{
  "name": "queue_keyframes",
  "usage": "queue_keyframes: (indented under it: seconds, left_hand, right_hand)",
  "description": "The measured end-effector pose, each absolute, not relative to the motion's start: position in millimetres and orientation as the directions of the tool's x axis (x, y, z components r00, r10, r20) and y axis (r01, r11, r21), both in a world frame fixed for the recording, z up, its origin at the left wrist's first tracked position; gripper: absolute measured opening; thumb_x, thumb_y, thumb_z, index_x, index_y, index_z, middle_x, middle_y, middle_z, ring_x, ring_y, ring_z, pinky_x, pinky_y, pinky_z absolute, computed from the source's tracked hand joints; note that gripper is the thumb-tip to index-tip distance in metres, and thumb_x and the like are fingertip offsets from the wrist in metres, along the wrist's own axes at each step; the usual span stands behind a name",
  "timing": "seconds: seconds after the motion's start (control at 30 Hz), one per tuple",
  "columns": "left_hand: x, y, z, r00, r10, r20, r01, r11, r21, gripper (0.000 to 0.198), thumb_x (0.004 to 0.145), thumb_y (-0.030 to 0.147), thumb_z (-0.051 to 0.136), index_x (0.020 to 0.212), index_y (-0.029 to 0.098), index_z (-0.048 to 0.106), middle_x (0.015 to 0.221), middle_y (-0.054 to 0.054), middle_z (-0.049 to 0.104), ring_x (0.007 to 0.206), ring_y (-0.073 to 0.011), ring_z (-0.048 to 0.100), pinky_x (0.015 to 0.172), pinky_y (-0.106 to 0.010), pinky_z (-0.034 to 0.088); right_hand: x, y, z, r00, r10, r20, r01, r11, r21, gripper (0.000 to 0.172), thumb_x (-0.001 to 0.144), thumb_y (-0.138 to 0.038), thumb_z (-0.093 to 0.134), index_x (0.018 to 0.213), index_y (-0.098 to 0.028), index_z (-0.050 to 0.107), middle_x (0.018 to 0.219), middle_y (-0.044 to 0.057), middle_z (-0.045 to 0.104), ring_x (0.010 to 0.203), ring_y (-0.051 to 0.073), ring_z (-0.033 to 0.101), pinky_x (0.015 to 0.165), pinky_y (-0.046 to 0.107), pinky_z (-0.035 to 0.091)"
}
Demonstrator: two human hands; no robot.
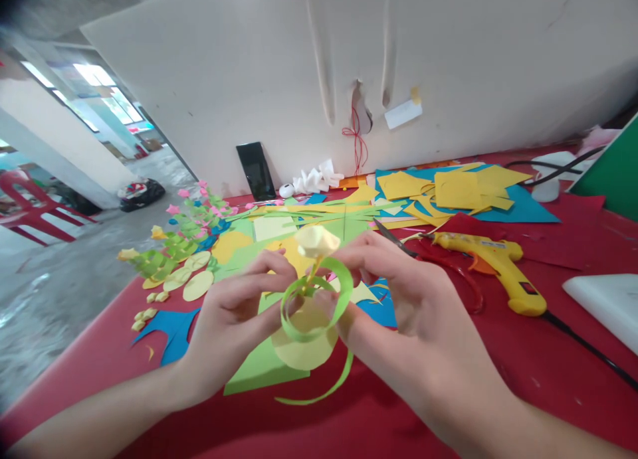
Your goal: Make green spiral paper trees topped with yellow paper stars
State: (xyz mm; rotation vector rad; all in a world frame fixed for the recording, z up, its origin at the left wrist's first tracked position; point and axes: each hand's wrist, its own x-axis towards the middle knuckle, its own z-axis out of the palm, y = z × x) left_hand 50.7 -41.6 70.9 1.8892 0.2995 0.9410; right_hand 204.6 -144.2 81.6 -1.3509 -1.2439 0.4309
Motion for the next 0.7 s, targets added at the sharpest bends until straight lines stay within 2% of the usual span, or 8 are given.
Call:
queue_keyframes:
  seconds: [0.13,0.37,0.7]
  left_hand:
    - [51.5,-41.6,71.1,0.681,0.567,0.463,-0.160,-0.502,0.850,0.015,0.077,0.009,0.065,0.082,0.021,0.073,0.077,-0.002,0.060,0.078,-0.0131,0.055,0.073,-0.026,0.045]
    - [51.8,-44.3,72.1,0.691,0.568,0.447,-0.145,-0.496,0.856,0.015,0.076,0.008,0.065,0.081,0.019,0.074,0.077,-0.002,0.061,0.077,-0.0128,0.056,0.073,-0.025,0.046]
    - [51.5,-43.6,73.0,0.694,0.561,0.452,-0.133,-0.517,0.846,0.012,0.076,0.010,0.066,0.079,0.019,0.073,0.077,-0.003,0.062,0.076,-0.0136,0.057,0.072,-0.026,0.047]
  right_hand:
    - [201.9,-144.4,84.0,0.348,0.847,0.402,0.360,0.276,-0.891,0.015,0.074,-0.029,0.064,0.081,-0.040,0.070,0.082,-0.007,0.063,0.073,0.013,0.061,0.060,0.022,0.050]
    - [201.4,-145.0,81.0,0.401,0.821,0.405,0.304,0.298,-0.905,0.016,0.071,-0.030,0.068,0.079,-0.043,0.070,0.081,-0.006,0.063,0.075,0.014,0.060,0.059,0.023,0.050]
    - [200.0,-145.8,85.9,0.378,0.796,0.474,0.470,0.276,-0.838,0.005,0.070,-0.029,0.068,0.072,-0.034,0.067,0.072,-0.006,0.059,0.066,0.012,0.057,0.055,0.019,0.048]
